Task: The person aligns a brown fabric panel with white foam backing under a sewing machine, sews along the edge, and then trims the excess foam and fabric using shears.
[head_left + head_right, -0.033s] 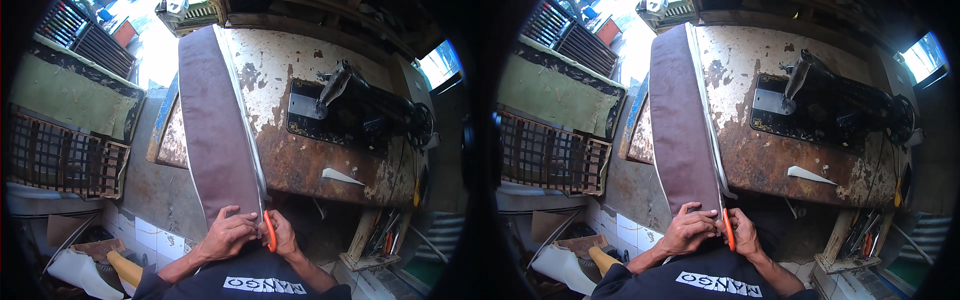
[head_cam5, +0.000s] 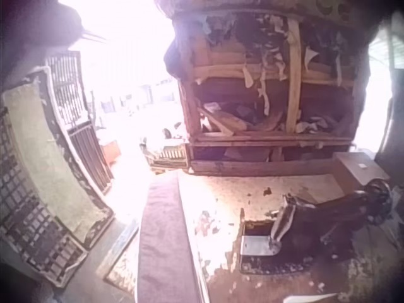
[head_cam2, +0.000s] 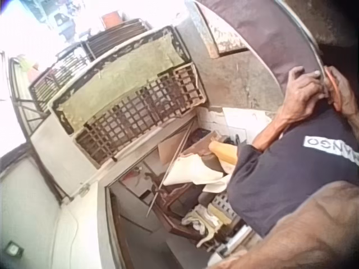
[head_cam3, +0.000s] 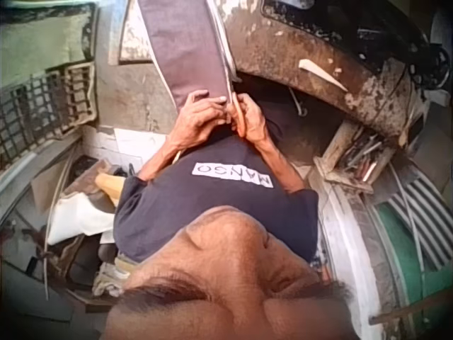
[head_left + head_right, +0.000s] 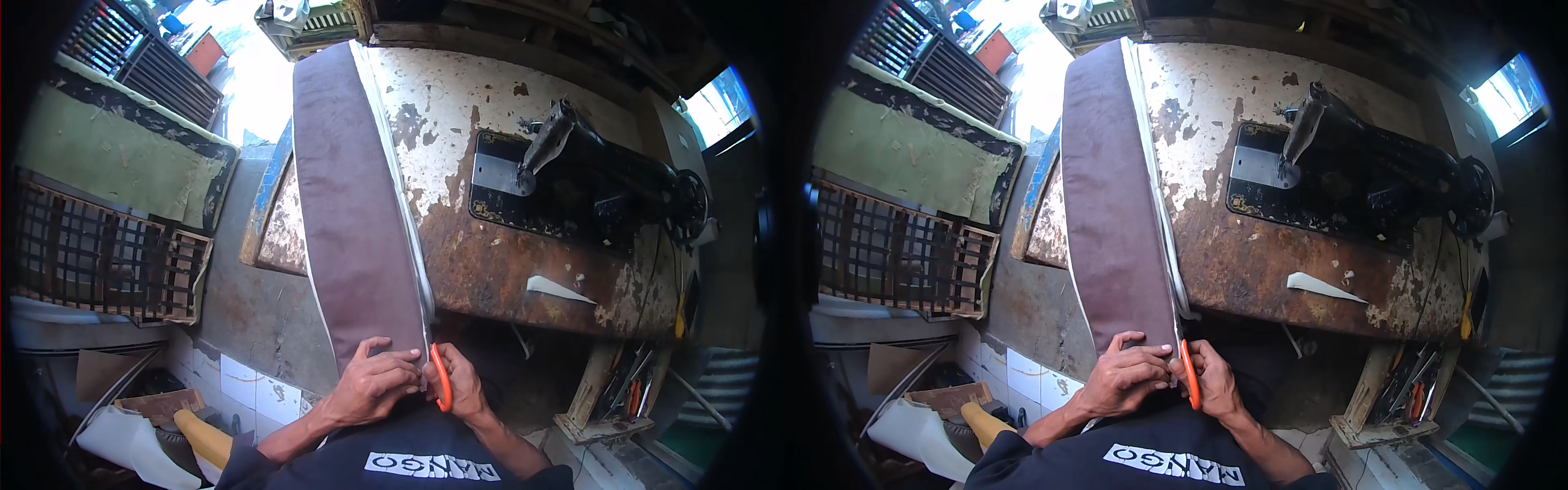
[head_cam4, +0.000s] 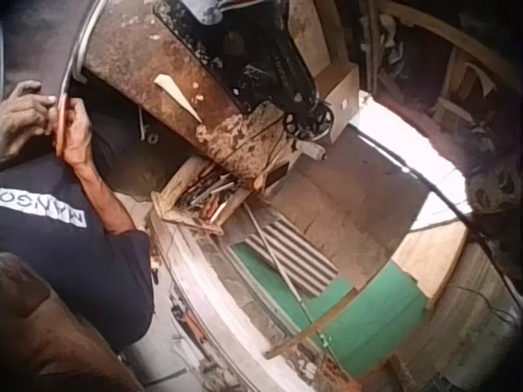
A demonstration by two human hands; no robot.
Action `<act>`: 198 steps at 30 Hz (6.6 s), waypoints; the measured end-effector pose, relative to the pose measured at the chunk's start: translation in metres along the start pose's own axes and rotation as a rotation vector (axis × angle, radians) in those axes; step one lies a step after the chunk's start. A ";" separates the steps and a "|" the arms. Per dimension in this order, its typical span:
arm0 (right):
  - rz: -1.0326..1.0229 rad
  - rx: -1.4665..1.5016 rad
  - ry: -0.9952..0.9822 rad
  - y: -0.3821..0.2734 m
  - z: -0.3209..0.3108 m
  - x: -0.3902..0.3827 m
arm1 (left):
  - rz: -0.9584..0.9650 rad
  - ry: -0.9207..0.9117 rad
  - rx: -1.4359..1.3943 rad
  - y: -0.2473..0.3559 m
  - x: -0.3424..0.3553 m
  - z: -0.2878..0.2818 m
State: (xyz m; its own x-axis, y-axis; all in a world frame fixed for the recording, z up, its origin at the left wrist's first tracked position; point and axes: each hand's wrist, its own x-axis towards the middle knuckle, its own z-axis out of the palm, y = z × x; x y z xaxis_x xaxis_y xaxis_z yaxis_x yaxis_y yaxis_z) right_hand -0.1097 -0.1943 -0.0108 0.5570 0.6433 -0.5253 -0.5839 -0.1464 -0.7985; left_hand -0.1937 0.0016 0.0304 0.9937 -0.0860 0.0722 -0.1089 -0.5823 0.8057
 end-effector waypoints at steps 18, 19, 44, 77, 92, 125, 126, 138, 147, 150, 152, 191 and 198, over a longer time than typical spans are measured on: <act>-0.058 -0.239 0.046 -0.003 0.010 0.020 | 0.031 -0.255 -0.235 -0.004 -0.019 -0.013; -0.050 -0.240 0.054 -0.002 0.011 0.021 | 0.039 -0.280 -0.269 -0.004 -0.020 -0.014; -0.072 -0.278 0.078 -0.006 0.025 0.047 | 0.065 -0.704 -0.568 -0.020 -0.024 -0.018; 0.101 -0.187 0.152 -0.020 0.030 -0.004 | -0.949 0.161 -0.850 -0.041 -0.042 -0.002; -0.109 -0.375 0.142 -0.010 0.028 0.016 | -0.906 -0.089 -0.707 -0.044 -0.061 -0.010; 0.060 -0.067 0.101 -0.017 0.035 0.047 | -0.390 0.262 0.356 -0.073 0.031 -0.172; 0.056 -0.054 0.085 -0.017 0.035 0.047 | -0.223 0.472 0.213 -0.084 0.062 -0.166; 0.062 -0.125 0.159 0.004 -0.001 0.005 | -0.432 0.171 0.772 -0.117 0.124 -0.053; -0.060 -0.238 0.042 0.005 -0.024 -0.021 | -0.401 0.133 0.793 -0.100 0.114 -0.047; -0.047 -0.303 0.046 0.003 -0.021 -0.018 | -0.377 0.159 0.802 -0.101 0.115 -0.045; -0.055 -0.251 0.085 0.004 -0.017 -0.006 | -0.395 0.152 0.810 -0.101 0.117 -0.043; -0.182 -0.384 0.144 0.008 -0.010 0.001 | -0.106 -0.130 0.715 -0.073 0.077 -0.037; -0.068 -0.396 0.211 0.004 -0.008 -0.001 | -0.069 -0.146 0.602 -0.063 0.067 -0.032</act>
State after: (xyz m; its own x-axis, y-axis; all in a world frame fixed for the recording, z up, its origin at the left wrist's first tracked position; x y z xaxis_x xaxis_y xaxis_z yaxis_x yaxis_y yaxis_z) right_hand -0.1074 -0.2016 -0.0155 0.7185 0.5004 -0.4832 -0.2934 -0.4118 -0.8627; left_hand -0.1192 0.0585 0.0034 0.9896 -0.1169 -0.0840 -0.0830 -0.9403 0.3301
